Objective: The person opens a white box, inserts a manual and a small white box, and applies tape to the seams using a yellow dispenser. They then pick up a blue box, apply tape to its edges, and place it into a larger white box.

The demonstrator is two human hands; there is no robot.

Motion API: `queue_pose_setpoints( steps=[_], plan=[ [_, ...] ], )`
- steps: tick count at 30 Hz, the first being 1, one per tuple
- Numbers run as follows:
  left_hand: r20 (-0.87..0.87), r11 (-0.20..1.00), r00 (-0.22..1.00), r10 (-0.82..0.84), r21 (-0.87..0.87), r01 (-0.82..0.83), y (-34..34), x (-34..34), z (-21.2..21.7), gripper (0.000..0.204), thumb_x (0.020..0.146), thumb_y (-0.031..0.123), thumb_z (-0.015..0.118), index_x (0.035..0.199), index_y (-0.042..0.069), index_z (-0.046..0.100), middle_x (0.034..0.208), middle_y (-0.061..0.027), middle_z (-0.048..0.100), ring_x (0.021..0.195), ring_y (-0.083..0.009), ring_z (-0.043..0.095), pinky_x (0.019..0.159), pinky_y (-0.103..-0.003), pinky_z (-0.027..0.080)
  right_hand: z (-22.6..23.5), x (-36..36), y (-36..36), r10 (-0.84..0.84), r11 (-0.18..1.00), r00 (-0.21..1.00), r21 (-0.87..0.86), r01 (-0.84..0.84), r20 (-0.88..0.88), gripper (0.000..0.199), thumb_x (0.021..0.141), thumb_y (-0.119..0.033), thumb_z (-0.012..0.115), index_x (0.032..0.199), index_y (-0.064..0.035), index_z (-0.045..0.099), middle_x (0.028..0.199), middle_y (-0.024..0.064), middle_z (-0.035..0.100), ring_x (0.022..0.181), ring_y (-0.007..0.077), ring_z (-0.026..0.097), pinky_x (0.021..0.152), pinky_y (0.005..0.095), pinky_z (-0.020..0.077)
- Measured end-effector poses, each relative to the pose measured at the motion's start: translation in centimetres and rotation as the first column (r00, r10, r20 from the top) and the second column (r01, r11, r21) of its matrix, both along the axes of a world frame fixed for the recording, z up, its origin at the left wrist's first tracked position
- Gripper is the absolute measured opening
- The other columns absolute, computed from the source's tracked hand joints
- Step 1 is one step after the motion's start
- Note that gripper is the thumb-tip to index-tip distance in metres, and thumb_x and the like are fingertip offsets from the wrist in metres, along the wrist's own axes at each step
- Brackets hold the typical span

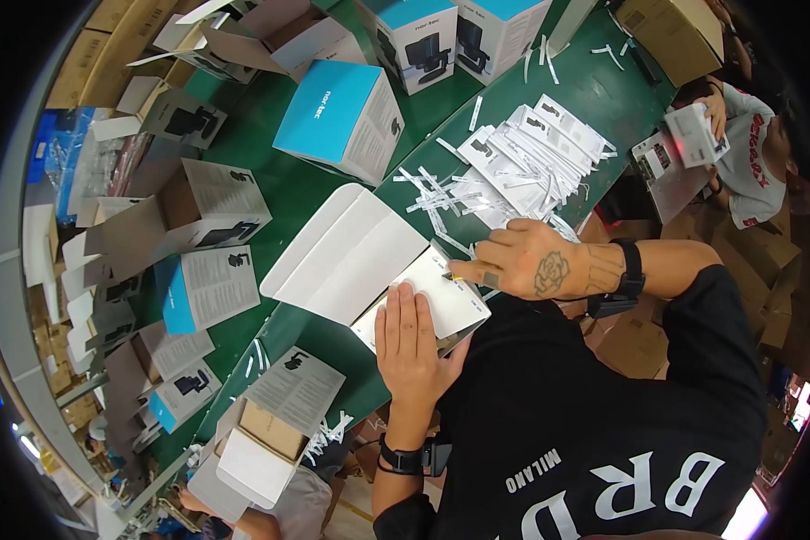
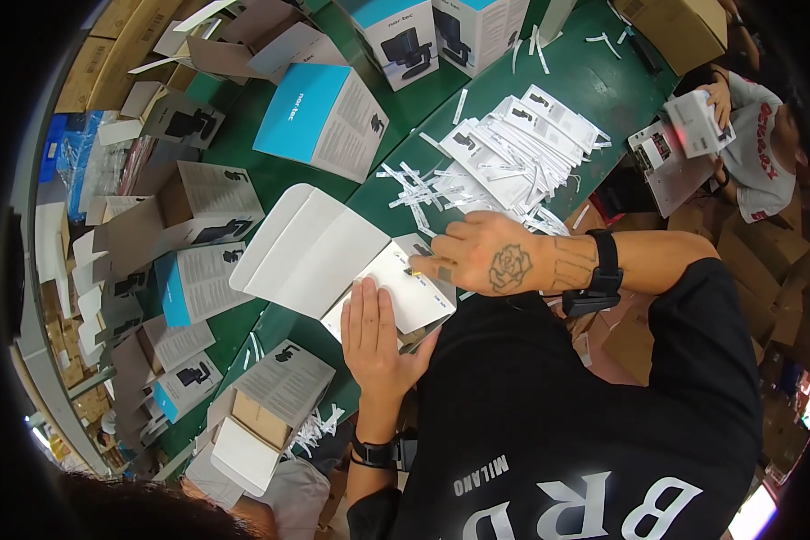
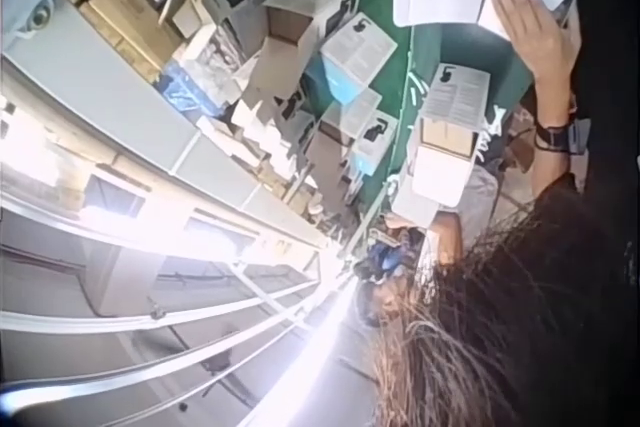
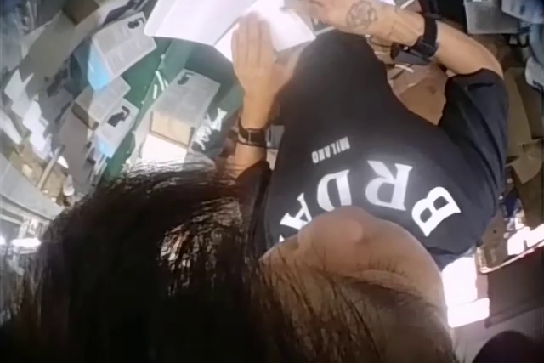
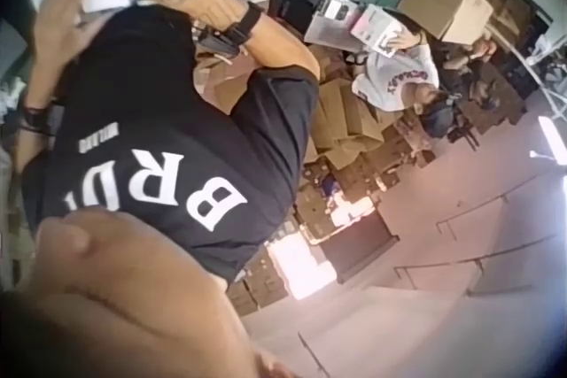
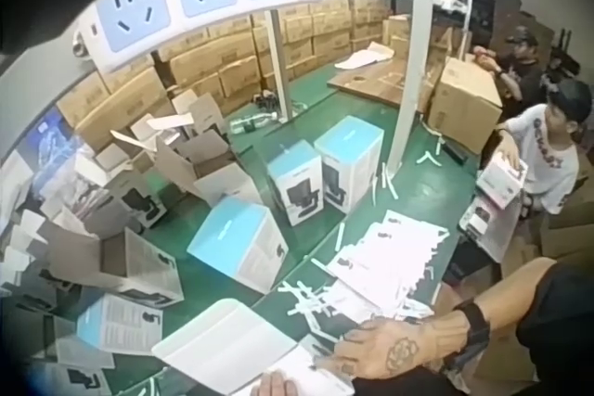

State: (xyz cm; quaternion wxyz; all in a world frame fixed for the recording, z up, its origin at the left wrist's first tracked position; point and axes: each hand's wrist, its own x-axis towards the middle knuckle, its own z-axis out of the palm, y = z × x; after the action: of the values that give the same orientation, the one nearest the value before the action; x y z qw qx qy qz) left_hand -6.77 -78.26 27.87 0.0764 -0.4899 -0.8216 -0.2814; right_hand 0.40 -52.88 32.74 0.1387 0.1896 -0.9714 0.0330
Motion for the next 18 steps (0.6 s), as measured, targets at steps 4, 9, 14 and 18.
queue_pose_setpoints(
  steps=[4,9,14,18],
  plan=[
    [-0.003,1.000,1.000,0.005,-0.003,-0.005,-0.1,0.0,0.1,0.082,0.081,0.039,0.083,0.143,-0.007,0.055,0.151,-0.0276,0.054,0.140,-0.0421,0.053,0.118,-0.052,0.038,0.5,-0.7,0.0,-0.101,0.960,0.994,-0.257,0.106,0.034,0.028,0.084,-0.017,0.073,0.111,-0.0125,0.073,0.078,0.0018,0.058,0.069,0.0200,0.065,0.059,0.0336,0.0516],
    [-0.005,1.000,1.000,0.001,0.000,-0.001,-0.2,0.2,0.2,0.082,0.082,0.039,0.083,0.143,-0.007,0.055,0.152,-0.0274,0.054,0.141,-0.0419,0.053,0.119,-0.052,0.037,0.1,-2.7,-0.7,-0.150,0.840,0.969,-0.492,0.229,0.195,0.017,0.084,-0.022,0.073,0.098,-0.0112,0.074,0.084,0.0057,0.064,0.078,0.0281,0.070,0.062,0.0406,0.0551],
    [-0.004,1.000,1.000,-0.002,0.000,0.002,-0.2,0.1,0.3,0.084,0.078,0.040,0.086,0.141,-0.008,0.057,0.151,-0.0280,0.054,0.141,-0.0432,0.052,0.117,-0.053,0.038,-0.1,-4.2,-1.6,-0.189,0.873,0.954,-0.406,0.271,0.231,0.016,0.084,-0.022,0.072,0.092,-0.0087,0.074,0.082,0.0064,0.065,0.078,0.0282,0.070,0.064,0.0394,0.0567],
    [-0.004,1.000,1.000,-0.002,-0.005,0.002,-0.3,0.1,0.2,0.085,0.078,0.041,0.086,0.140,-0.008,0.057,0.151,-0.0283,0.054,0.141,-0.0434,0.052,0.117,-0.053,0.038,0.1,-4.5,-2.1,-0.167,0.905,0.965,-0.358,0.231,0.201,0.019,0.082,-0.022,0.072,0.094,-0.0071,0.074,0.082,0.0064,0.066,0.078,0.0275,0.071,0.065,0.0377,0.0580]
  ],
)
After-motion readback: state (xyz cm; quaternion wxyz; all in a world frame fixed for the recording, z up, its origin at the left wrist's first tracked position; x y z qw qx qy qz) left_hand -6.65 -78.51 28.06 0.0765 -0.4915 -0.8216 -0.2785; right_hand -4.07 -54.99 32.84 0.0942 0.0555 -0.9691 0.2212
